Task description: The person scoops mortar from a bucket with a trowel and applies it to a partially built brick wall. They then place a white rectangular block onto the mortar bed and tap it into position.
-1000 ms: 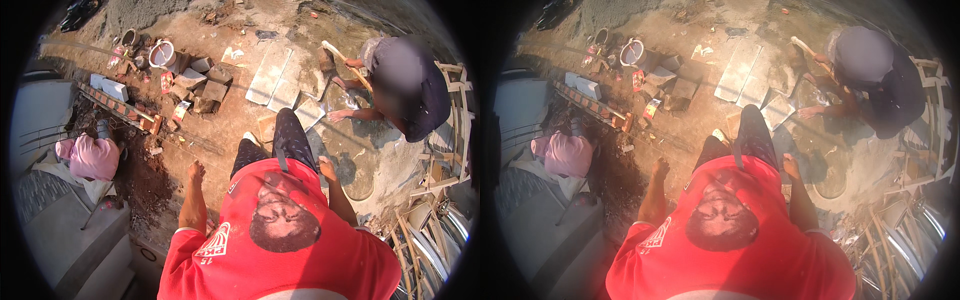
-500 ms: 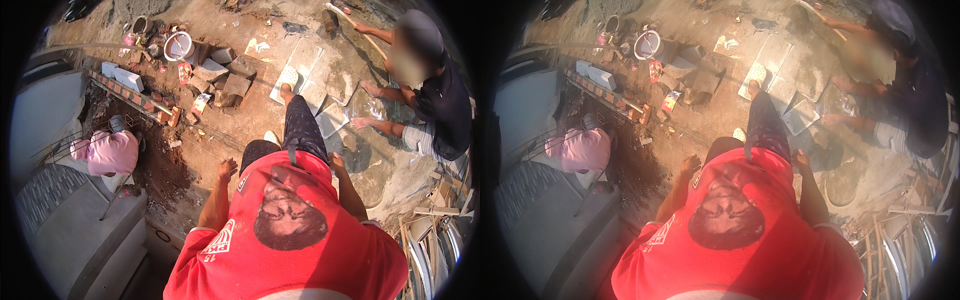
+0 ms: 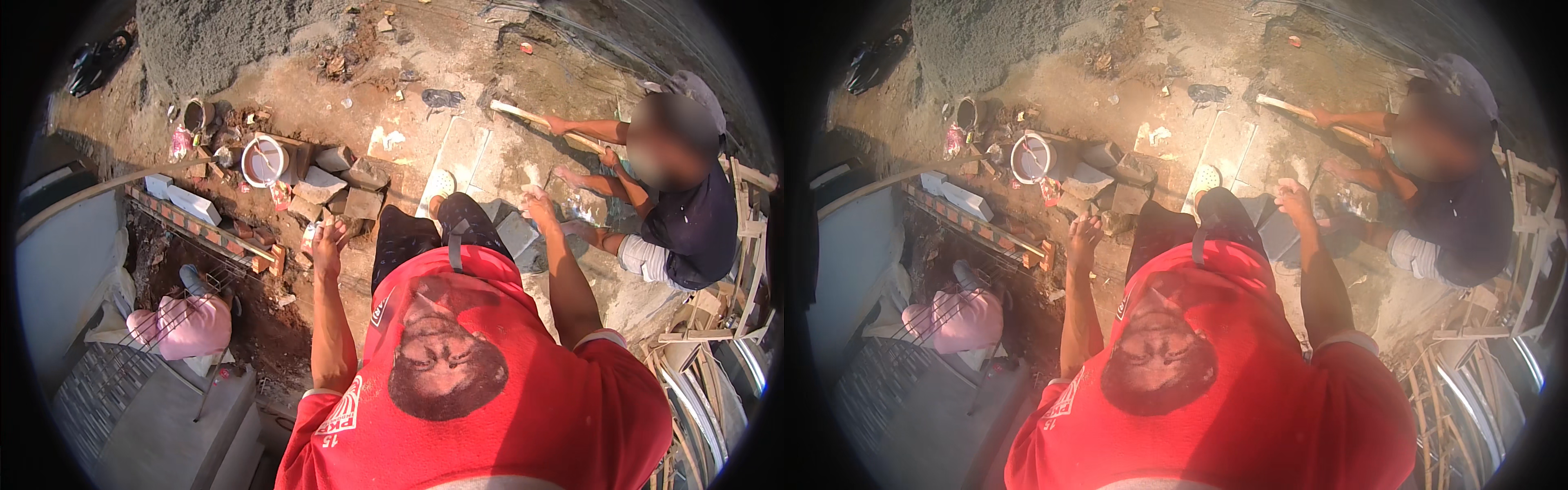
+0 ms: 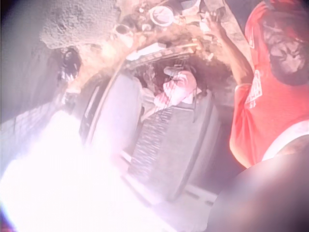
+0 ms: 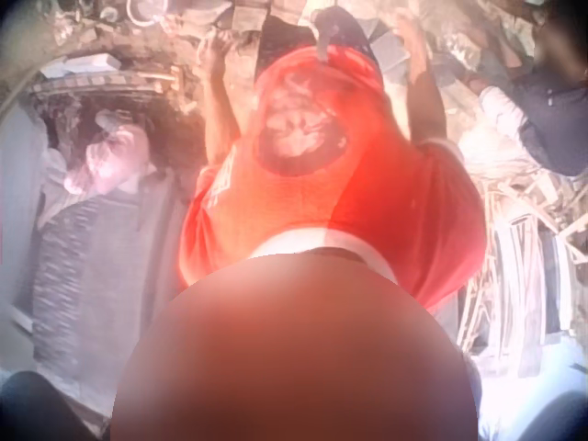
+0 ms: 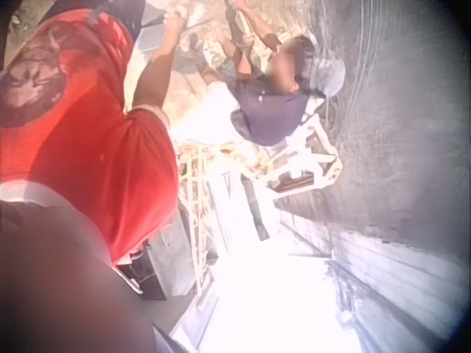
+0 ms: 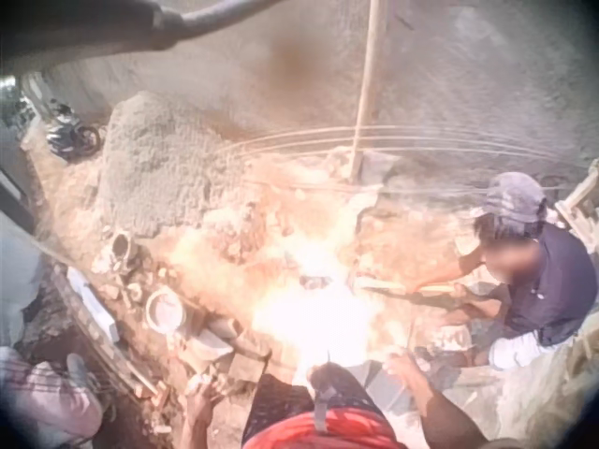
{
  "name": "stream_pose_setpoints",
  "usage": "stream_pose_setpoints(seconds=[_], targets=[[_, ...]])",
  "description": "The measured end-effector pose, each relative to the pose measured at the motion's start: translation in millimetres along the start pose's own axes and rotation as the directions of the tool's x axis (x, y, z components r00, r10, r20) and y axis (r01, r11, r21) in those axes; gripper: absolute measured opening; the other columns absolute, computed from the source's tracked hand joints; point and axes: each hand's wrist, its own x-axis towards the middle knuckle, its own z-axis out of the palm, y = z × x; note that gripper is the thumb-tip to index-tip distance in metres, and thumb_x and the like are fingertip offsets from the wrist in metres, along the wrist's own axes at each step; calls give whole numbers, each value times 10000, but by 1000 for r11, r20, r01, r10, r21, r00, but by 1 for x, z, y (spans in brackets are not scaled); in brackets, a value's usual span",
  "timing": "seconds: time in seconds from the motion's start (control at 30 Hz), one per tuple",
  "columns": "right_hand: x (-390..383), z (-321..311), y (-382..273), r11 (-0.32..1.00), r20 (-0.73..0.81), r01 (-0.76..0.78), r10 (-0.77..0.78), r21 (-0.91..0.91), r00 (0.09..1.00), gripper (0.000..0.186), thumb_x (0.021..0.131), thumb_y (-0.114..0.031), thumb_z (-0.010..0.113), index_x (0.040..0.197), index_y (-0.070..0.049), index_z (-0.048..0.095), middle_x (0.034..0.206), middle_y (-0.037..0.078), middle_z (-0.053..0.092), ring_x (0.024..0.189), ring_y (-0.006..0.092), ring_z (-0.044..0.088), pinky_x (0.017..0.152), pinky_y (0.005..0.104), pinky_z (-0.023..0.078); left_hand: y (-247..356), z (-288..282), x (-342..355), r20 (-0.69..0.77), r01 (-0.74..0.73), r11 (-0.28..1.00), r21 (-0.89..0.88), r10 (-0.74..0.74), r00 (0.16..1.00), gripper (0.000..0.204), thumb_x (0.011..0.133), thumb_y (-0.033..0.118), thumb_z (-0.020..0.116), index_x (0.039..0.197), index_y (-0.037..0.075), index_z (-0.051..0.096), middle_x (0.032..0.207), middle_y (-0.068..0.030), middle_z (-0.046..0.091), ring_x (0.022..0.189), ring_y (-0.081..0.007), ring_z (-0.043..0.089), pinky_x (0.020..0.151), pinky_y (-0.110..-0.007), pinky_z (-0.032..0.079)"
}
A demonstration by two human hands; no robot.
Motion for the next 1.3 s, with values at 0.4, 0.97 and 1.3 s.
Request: stream_pose_setpoints(seconds=[0.4, 0.97, 1.3], targets=[[164, 60, -7, 816, 268, 414, -327, -404, 906, 190, 997, -159, 554, 1006, -53, 712, 924, 75, 685, 762, 251, 686, 707, 350, 578, -43, -36, 103, -206, 325, 891, -316, -399, 894, 278, 959, 307, 593, 713, 223, 495, 613, 93, 419, 503, -92, 388, 494, -300, 306], [342, 441, -590, 893, 299, 349, -264, -283, 917, 226, 1046, -176, 471, 1228, -90, 572, 914, 61, 634, 631, 162, 622, 484, 306, 538, 461, -138, 439, -299, -412, 879, -240, 337, 893, 362, 1004, 292, 629, 1254, 36, 577, 1134, -57, 642, 965, -160, 654, 753, -279, 537], [410, 638, -780, 670, 478, 331, 41, -665, 877, 225, 973, -126, 514, 1178, -91, 601, 885, 54, 655, 667, 165, 646, 546, 334, 556, 403, -178, 446, -311, 164, 963, -213, -226, 923, 183, 945, 204, 634, 1024, 46, 684, 947, -37, 671, 889, -149, 647, 662, -302, 508]])
